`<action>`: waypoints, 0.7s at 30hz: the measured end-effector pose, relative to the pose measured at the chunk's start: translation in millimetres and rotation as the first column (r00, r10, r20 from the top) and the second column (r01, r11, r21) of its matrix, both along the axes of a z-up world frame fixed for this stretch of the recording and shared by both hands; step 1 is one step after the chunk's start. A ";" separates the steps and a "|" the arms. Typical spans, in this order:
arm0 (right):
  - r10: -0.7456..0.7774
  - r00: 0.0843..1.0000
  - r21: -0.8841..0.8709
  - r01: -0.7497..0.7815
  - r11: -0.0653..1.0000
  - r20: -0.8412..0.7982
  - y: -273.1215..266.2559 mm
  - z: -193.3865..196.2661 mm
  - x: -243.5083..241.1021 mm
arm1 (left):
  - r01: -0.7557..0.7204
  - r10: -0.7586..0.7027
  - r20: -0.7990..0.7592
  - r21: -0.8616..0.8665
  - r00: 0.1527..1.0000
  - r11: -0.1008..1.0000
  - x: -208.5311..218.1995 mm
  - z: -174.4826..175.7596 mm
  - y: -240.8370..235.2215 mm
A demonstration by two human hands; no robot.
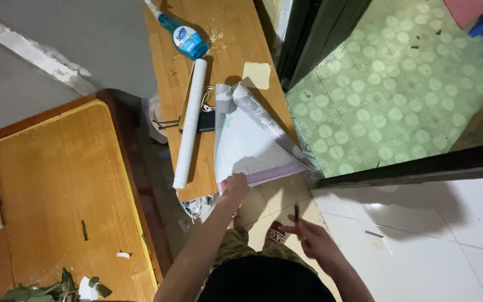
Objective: Measuring and cutting a piece of vinyl wrap using a ruler and scissors on a work table.
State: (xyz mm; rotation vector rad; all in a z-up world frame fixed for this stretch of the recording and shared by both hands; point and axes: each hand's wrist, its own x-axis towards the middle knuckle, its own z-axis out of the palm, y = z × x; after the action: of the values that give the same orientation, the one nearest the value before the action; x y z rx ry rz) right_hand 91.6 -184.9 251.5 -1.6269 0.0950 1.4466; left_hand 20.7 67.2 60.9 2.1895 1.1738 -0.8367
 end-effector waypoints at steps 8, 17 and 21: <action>0.145 0.988 -0.037 -0.148 0.988 -0.058 14.4 60.2 -14.3 | 0.028 -0.034 -0.055 -0.094 0.998 0.995 -2.1 42.0 6.4; -0.173 0.958 0.123 0.205 0.971 -0.227 -25.5 -14.8 2.5 | -0.028 0.032 0.036 -0.100 0.999 0.995 -11.3 10.5 8.5; -0.254 0.930 0.112 0.292 0.950 -0.266 -35.0 -25.4 3.7 | -0.039 0.042 0.040 -0.068 0.998 0.997 -12.6 26.9 2.0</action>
State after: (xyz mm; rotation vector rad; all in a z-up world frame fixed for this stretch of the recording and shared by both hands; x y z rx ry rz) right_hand 95.3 -219.9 226.1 -1.2491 0.3364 1.3967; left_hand 8.1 69.3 87.8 2.1115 1.1498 -0.7985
